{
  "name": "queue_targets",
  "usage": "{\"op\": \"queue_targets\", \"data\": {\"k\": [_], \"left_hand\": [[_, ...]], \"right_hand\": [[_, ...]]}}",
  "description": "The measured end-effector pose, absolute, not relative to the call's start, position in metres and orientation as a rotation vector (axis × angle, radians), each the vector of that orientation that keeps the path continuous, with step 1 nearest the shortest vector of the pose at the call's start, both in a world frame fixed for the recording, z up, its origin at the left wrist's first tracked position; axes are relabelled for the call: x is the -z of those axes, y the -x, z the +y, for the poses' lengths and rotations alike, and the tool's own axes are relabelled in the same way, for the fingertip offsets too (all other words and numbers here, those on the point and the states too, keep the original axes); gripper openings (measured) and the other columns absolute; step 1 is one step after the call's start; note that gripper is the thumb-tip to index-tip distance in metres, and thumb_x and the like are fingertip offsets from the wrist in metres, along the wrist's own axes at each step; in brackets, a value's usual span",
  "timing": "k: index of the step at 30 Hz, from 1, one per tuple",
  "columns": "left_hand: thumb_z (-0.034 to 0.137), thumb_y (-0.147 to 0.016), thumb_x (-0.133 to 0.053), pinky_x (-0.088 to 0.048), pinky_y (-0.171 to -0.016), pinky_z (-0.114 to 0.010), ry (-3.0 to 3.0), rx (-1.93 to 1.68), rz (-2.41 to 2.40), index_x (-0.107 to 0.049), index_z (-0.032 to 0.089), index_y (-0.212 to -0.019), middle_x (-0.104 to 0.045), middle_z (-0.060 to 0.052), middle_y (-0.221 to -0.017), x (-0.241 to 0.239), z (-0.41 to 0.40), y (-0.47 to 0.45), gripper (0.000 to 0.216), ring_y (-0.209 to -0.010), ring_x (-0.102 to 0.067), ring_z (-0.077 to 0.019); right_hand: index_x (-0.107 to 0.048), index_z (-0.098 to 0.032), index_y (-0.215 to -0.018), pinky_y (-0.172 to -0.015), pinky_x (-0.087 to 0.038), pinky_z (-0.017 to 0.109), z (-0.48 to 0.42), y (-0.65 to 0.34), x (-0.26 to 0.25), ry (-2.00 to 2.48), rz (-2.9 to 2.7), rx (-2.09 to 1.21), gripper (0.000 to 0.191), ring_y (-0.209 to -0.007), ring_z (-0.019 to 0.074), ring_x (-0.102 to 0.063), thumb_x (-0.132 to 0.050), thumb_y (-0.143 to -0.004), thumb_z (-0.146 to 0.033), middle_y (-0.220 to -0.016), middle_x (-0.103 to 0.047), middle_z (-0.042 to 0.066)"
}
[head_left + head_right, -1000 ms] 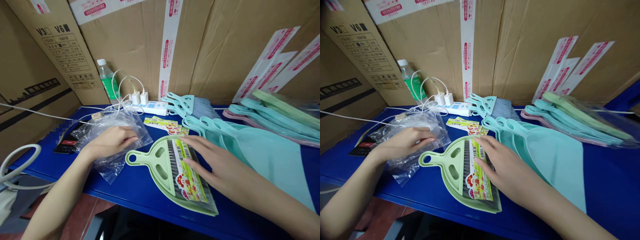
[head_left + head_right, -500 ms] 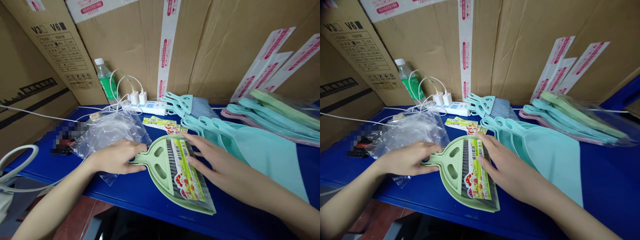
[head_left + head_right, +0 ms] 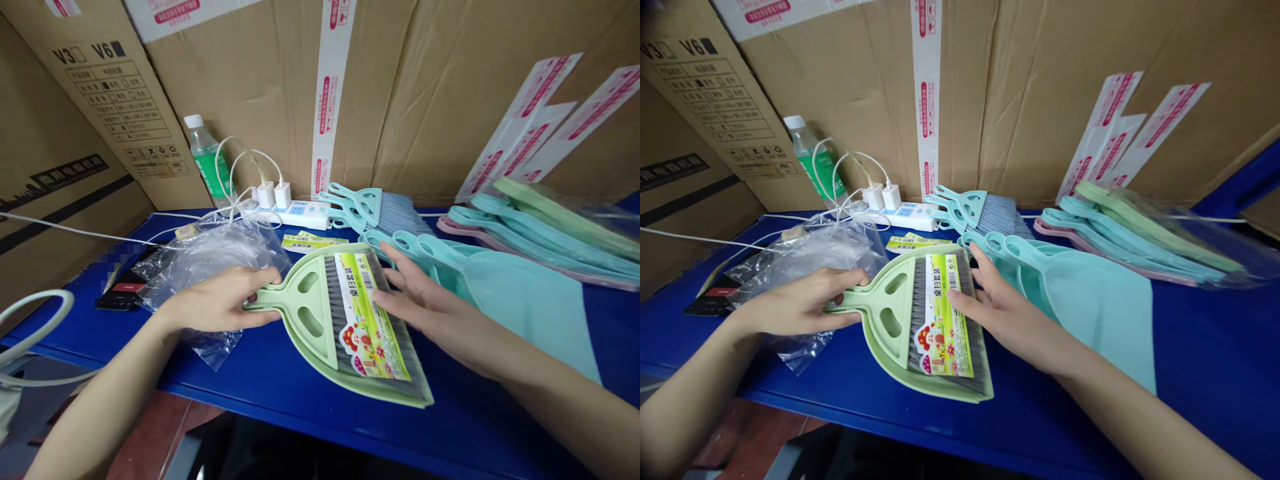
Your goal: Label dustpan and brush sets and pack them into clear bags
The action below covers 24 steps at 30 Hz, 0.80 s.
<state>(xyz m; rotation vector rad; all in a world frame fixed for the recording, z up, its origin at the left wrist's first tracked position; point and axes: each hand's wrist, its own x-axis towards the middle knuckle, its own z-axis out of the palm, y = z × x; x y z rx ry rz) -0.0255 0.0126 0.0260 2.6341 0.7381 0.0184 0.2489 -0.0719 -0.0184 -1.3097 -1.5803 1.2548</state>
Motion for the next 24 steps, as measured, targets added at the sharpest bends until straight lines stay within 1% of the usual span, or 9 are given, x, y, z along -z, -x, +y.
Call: {"op": "queue_targets", "data": {"k": [4,6,8,11,13,17,19,22,24], "left_hand": [[0.040,-0.093,-0.049,-0.040,-0.060,-0.028,-2.628,-0.034,0.766,-0.051,0.020,-0.092,-0.060,0.002,-0.074,-0.023,0.012,0.024,0.020,-0.063,-0.054,-0.0148],[0.040,-0.093,-0.049,-0.041,-0.062,-0.028,-2.609,-0.040,0.761,-0.053,0.019,-0.094,-0.062,0.000,-0.077,-0.022,0.012,0.024,0.021,-0.066,-0.056,-0.0152],[0.040,-0.093,-0.050,-0.042,-0.062,-0.028,-2.587,-0.059,0.738,-0.054,0.019,-0.093,-0.063,0.001,-0.078,-0.022,0.012,0.024,0.021,-0.066,-0.056,-0.0149],[0.039,-0.092,-0.054,-0.044,-0.064,-0.027,-2.584,-0.125,0.706,-0.056,0.018,-0.094,-0.064,0.000,-0.081,-0.026,0.012,0.024,0.020,-0.068,-0.058,-0.0148],[0.039,-0.093,-0.052,-0.047,-0.068,-0.028,-2.615,-0.188,0.678,-0.059,0.018,-0.096,-0.066,-0.002,-0.086,-0.029,0.014,0.025,0.022,-0.074,-0.060,-0.0161],[0.032,-0.100,-0.031,-0.050,-0.087,-0.038,-2.802,-0.361,0.928,-0.063,0.017,-0.103,-0.069,-0.009,-0.104,-0.028,0.025,0.032,0.035,-0.096,-0.064,-0.0231],[0.026,-0.098,-0.030,-0.049,-0.093,-0.045,-2.915,-0.323,1.169,-0.063,0.015,-0.107,-0.069,-0.012,-0.113,-0.024,0.030,0.035,0.036,-0.106,-0.063,-0.0281],[0.014,-0.091,-0.034,-0.050,-0.095,-0.045,-2.982,-0.097,1.206,-0.061,0.016,-0.119,-0.068,-0.011,-0.123,-0.018,0.034,0.035,0.039,-0.113,-0.062,-0.0285],[0.008,-0.086,-0.036,-0.052,-0.091,-0.041,-2.976,0.009,1.102,-0.060,0.019,-0.122,-0.068,-0.009,-0.122,-0.017,0.034,0.034,0.045,-0.110,-0.064,-0.0261]], "right_hand": [[0.038,-0.033,-0.145,-0.088,-0.059,0.050,-0.070,-0.245,0.021,1.275,-1.457,-1.400,0.090,-0.107,0.0255,-0.070,-0.038,-0.097,-0.036,-0.142,-0.057,0.009],[0.035,-0.035,-0.146,-0.085,-0.061,0.049,-0.070,-0.244,0.021,1.259,-1.452,-1.434,0.090,-0.101,0.0242,-0.072,-0.039,-0.096,-0.036,-0.138,-0.061,0.008],[0.020,-0.037,-0.154,-0.082,-0.063,0.047,-0.070,-0.244,0.020,1.243,-1.438,-1.481,0.087,-0.097,0.0239,-0.073,-0.044,-0.094,-0.039,-0.134,-0.064,0.006],[-0.016,-0.034,-0.157,-0.081,-0.063,0.044,-0.071,-0.244,0.018,1.236,-1.353,-1.532,0.078,-0.094,0.0241,-0.073,-0.053,-0.089,-0.041,-0.128,-0.067,0.007],[-0.027,-0.031,-0.154,-0.079,-0.064,0.044,-0.071,-0.245,0.017,1.240,-1.288,-1.532,0.074,-0.091,0.0242,-0.074,-0.057,-0.087,-0.040,-0.124,-0.069,0.008],[-0.026,-0.030,-0.152,-0.073,-0.065,0.043,-0.069,-0.245,0.018,1.252,-1.216,-1.489,0.075,-0.083,0.0233,-0.074,-0.059,-0.086,-0.038,-0.124,-0.069,0.009],[-0.022,-0.031,-0.153,-0.071,-0.066,0.042,-0.068,-0.245,0.019,1.251,-1.214,-1.472,0.075,-0.083,0.0235,-0.074,-0.058,-0.087,-0.036,-0.125,-0.068,0.009],[-0.018,-0.032,-0.154,-0.071,-0.066,0.043,-0.069,-0.246,0.019,1.246,-1.244,-1.441,0.076,-0.087,0.0256,-0.074,-0.056,-0.088,-0.036,-0.128,-0.067,0.009],[-0.018,-0.032,-0.154,-0.072,-0.066,0.043,-0.070,-0.248,0.017,1.248,-1.265,-1.410,0.075,-0.090,0.0268,-0.074,-0.055,-0.089,-0.036,-0.127,-0.067,0.008]]}}
